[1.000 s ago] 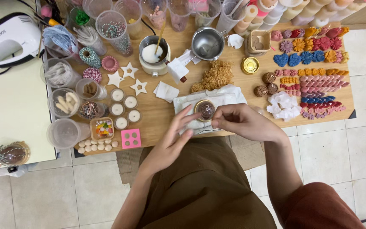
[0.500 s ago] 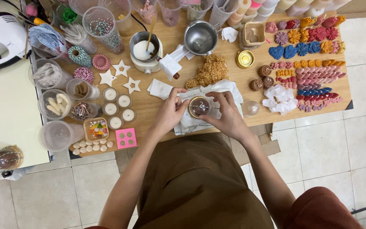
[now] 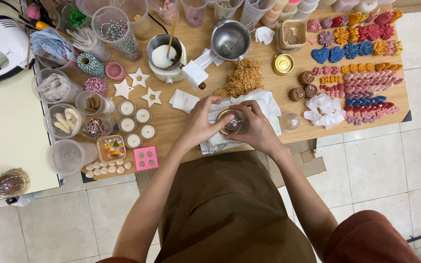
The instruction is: The person places a round container into a clear plastic shell and then wraps a cord around the neck of the container to secure it.
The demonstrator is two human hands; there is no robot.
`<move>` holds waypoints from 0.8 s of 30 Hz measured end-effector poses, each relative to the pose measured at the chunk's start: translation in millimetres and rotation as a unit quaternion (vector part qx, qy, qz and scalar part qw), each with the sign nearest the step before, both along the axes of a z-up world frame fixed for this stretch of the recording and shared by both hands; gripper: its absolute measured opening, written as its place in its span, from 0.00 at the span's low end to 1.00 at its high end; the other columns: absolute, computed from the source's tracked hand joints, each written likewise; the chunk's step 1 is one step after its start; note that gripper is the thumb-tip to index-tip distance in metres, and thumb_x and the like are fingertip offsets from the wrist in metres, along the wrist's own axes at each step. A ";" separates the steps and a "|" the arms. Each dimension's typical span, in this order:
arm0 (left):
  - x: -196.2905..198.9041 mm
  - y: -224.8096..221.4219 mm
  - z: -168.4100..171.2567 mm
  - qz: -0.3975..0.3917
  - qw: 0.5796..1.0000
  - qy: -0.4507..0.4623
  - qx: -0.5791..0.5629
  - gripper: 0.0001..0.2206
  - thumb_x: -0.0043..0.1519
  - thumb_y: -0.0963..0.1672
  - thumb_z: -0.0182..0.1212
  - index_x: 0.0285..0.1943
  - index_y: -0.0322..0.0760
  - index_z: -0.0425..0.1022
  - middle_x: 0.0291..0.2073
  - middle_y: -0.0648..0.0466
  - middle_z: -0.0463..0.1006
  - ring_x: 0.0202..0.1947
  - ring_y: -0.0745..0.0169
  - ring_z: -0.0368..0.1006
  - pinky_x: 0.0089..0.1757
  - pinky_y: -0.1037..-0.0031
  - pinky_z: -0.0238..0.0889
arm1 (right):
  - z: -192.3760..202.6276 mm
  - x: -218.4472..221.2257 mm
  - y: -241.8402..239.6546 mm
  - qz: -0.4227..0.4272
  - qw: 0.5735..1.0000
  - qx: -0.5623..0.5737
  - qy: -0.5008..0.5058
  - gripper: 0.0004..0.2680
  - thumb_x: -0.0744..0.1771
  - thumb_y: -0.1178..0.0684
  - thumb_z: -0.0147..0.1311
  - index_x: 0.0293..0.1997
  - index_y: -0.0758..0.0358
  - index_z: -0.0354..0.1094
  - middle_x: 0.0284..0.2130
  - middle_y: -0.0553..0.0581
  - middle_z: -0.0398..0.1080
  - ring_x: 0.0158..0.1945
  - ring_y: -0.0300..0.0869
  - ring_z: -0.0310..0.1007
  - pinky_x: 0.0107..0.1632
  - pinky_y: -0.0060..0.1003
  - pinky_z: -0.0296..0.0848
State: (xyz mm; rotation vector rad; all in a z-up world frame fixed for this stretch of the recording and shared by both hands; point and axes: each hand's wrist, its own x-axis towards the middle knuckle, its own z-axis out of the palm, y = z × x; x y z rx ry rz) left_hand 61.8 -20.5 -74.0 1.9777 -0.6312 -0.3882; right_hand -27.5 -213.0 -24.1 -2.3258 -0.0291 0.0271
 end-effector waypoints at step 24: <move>29.5 -0.7 42.9 -0.172 0.939 0.293 -0.053 0.37 0.54 0.54 0.71 0.67 0.26 0.66 0.53 0.44 0.80 0.52 0.60 0.77 0.50 0.71 0.71 | 82.6 15.1 1.8 0.105 0.987 -0.114 -0.038 0.28 0.54 0.48 0.72 0.60 0.55 0.70 0.54 0.58 0.67 0.53 0.55 0.73 0.54 0.49 0.72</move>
